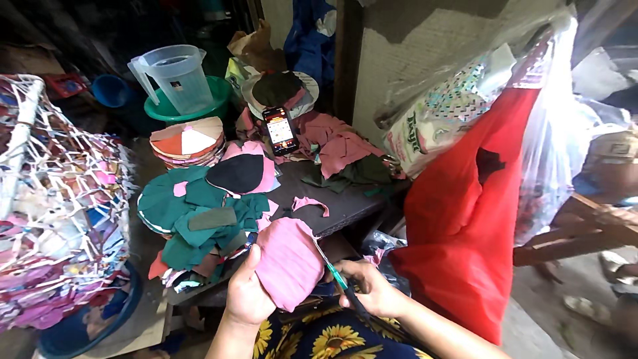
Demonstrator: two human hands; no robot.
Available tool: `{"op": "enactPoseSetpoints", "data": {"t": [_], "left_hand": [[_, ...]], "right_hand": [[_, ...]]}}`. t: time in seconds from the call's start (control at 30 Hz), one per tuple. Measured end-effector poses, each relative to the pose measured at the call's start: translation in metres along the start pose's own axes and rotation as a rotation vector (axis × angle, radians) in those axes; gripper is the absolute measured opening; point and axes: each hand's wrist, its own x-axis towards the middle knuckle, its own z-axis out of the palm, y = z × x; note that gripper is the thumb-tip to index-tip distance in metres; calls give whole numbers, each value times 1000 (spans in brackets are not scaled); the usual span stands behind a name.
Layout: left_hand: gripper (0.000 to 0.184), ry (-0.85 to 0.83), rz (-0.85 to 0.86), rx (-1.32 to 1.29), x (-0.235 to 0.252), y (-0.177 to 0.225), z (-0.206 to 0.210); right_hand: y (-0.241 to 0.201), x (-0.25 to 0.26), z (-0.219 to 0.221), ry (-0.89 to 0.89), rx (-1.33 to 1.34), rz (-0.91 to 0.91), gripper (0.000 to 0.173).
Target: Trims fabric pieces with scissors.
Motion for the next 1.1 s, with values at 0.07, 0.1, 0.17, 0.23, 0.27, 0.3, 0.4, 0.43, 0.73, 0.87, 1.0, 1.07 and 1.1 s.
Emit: {"op": "enactPoseSetpoints", "data": {"t": [0.07,0.1,0.17,0.23,0.27,0.3,0.4,0.43,0.73,0.87,1.0,1.07,1.1], "left_hand": [[40,-10,-13,-16,0,0,-2],[40,-20,-15,-15,0,0,-2],[41,-22,-12,-2,0,0,-2],[40,-12,-1,15,0,1,-1],[40,-13,6,17,0,1,-1],[40,-21,9,17,0,1,-1],[40,-27,-1,8,0,2,1],[41,-32,-6,0,0,2,1],[42,-45,-43,-55,1,-1,-1],[41,-44,-67,-73,-1,0,0],[42,-42,-54,-37,-2,0,-2],[41,-50,-51,-40,-1,2,-2],[41,-53,-49,-35,-1,3,-2]], "right_hand": [[0,0,0,-2,1,-13,46],[1,0,0,-4,0,-17,46],[2,1,-1,-11,-2,-17,47],[2,1,-1,-15,-11,-19,49],[2,1,-2,-18,-15,-20,49],[2,1,-2,-22,-16,-21,50],[2,2,-3,-47,-1,-27,51],[3,2,-4,-62,6,-35,52],[6,2,-6,-80,4,-70,61],[5,1,-3,-33,18,-49,53],[6,1,-2,-15,41,-55,47],[7,1,-2,-7,39,-63,45],[8,1,-2,-6,35,-67,44]]}}
